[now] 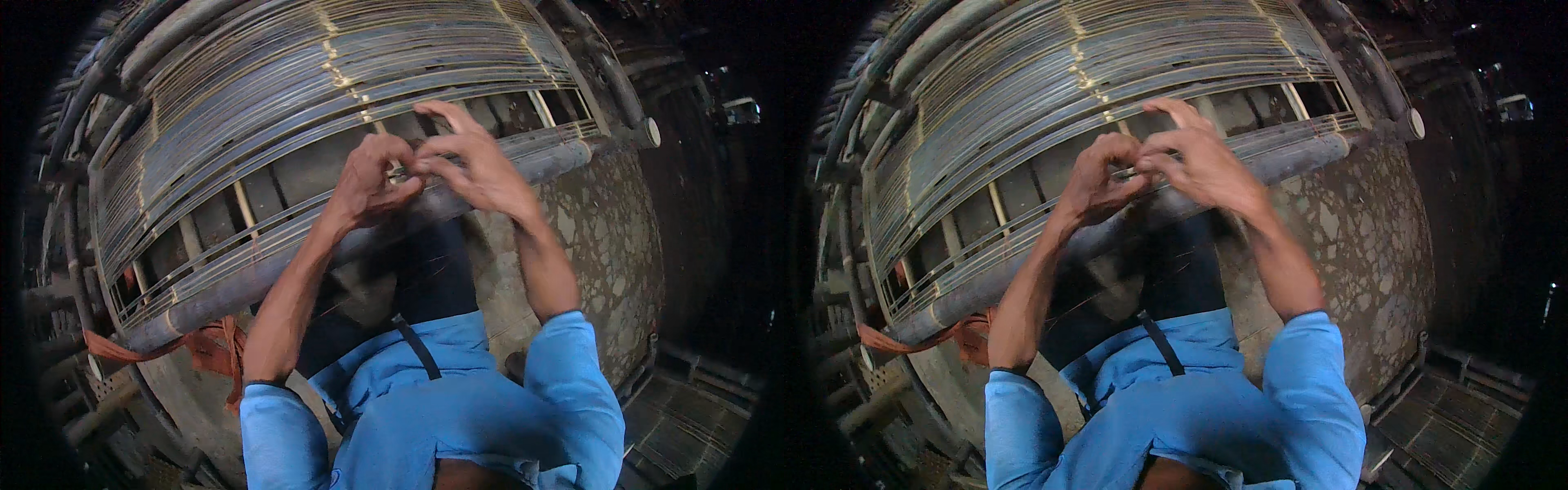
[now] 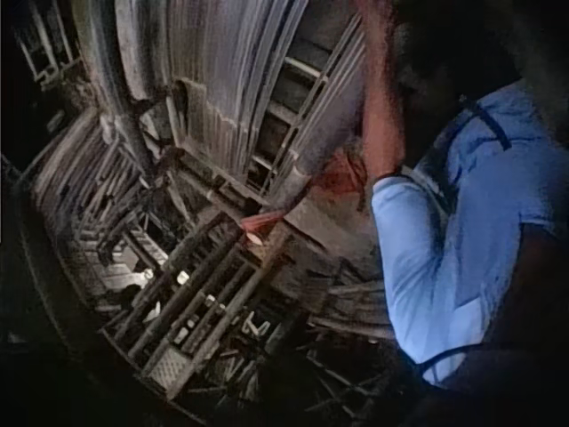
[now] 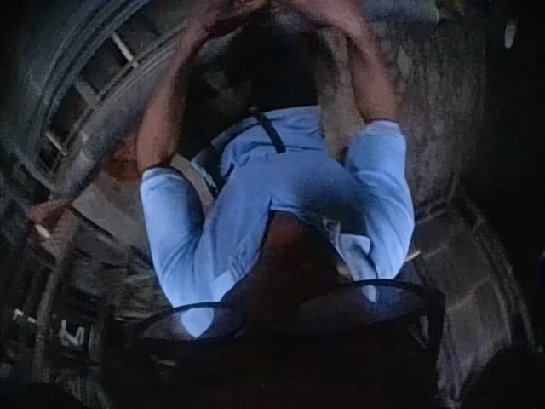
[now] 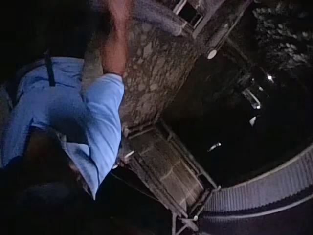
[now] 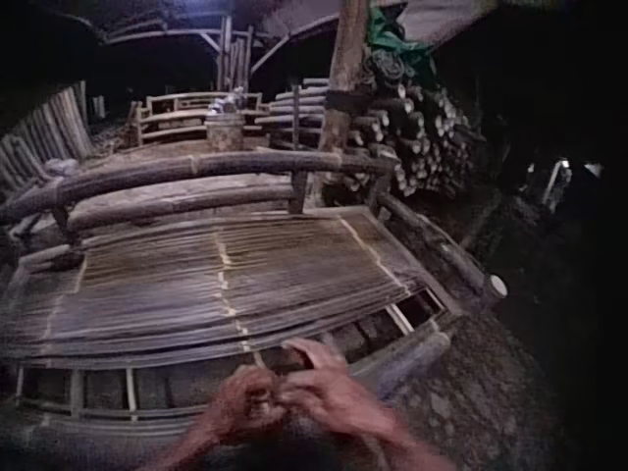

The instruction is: The person weaves thin bamboo slats together on a large circular frame, pulling a cord through the structure and tightening the slats into place.

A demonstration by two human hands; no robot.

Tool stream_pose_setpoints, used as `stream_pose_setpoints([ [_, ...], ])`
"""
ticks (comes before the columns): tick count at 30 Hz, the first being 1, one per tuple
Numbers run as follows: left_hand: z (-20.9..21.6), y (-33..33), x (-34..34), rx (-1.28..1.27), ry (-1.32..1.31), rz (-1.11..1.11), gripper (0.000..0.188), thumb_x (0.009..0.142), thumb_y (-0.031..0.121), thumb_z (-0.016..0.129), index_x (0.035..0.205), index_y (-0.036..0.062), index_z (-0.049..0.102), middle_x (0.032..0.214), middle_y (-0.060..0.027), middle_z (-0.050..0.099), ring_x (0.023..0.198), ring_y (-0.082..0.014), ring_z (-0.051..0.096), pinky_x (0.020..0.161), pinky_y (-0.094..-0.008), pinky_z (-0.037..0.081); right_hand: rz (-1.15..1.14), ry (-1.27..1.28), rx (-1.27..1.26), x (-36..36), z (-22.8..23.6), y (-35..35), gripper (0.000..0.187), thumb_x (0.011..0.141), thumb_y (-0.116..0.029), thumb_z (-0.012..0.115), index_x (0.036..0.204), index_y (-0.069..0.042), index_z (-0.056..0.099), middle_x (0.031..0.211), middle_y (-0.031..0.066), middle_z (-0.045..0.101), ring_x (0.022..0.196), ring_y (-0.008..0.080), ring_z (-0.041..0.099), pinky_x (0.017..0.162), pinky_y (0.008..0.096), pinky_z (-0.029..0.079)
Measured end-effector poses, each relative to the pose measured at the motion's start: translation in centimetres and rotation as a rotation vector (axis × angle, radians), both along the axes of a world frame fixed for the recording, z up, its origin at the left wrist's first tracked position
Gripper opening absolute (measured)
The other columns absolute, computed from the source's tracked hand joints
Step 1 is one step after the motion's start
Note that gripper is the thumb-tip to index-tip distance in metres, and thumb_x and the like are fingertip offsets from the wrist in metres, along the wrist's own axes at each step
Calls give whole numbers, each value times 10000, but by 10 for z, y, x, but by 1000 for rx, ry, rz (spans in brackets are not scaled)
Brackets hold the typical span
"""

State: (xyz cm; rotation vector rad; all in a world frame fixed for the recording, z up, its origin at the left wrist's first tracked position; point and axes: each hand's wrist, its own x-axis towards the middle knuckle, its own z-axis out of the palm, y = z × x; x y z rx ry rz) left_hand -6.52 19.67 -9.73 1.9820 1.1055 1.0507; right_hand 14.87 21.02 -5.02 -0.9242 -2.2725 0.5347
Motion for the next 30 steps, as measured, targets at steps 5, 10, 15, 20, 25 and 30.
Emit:
stream_pose_setpoints([
  [5, 43, -60, -89, -29, 650, 207, 239, 827, 279, 756, 737, 69, 683, 822, -150, 651, 864, -384, 661, 715, -471, 542, -26, 400, -649, 56, 65, -58, 173, 960, -77, 650, 811, 11, 646, 785, 42, 643, 651, 118, 572, 919, 355, 490],
  [10, 78, -155, -235, 34, 812, 806, 227, 873, 325, 763, 892, 99, 769, 897, -124, 723, 845, -328, 705, 733, -450, 561, -165, 219, -405, 131, 54, -95, 159, 934, -86, 659, 805, 7, 645, 702, 24, 614, 610, 102, 529, 658, 250, 471],
  [15, 107, -254, -333, -202, 947, 1176, 320, 871, 356, 786, 983, 57, 771, 1000, -143, 750, 893, -321, 725, 807, -386, 556, -165, -33, -825, 124, 28, -136, 132, 956, -58, 631, 899, 26, 715, 747, 66, 678, 663, 116, 602, 646, 280, 495],
  [20, 112, -364, -478, -434, 1060, 1723, 568, 908, 533, 682, 1315, 135, 679, 1182, -147, 729, 1045, -382, 683, 884, -449, 524, -269, -191, -862, 112, -20, -144, 136, 945, -96, 670, 965, 20, 739, 813, 102, 721, 694, 174, 652, 666, 339, 523],
  [25, 98, -382, -530, -707, 1086, 1156, 494, 917, 259, 700, 1357, 50, 618, 1185, -140, 710, 1083, -290, 663, 954, -400, 504, -11, -378, -811, 138, -56, -142, 293, 899, -170, 752, 1141, -8, 725, 1111, 142, 750, 1030, 282, 706, 907, 387, 539],
  [30, 71, -169, -272, -339, 526, 681, 385, 950, 160, 711, 1288, -21, 665, 1172, -144, 733, 1071, -202, 682, 967, -326, 500, -563, 85, -236, 18, -42, -83, 366, 880, -283, 764, 1100, 0, 690, 1094, 178, 681, 1047, 328, 637, 960, 452, 488],
])
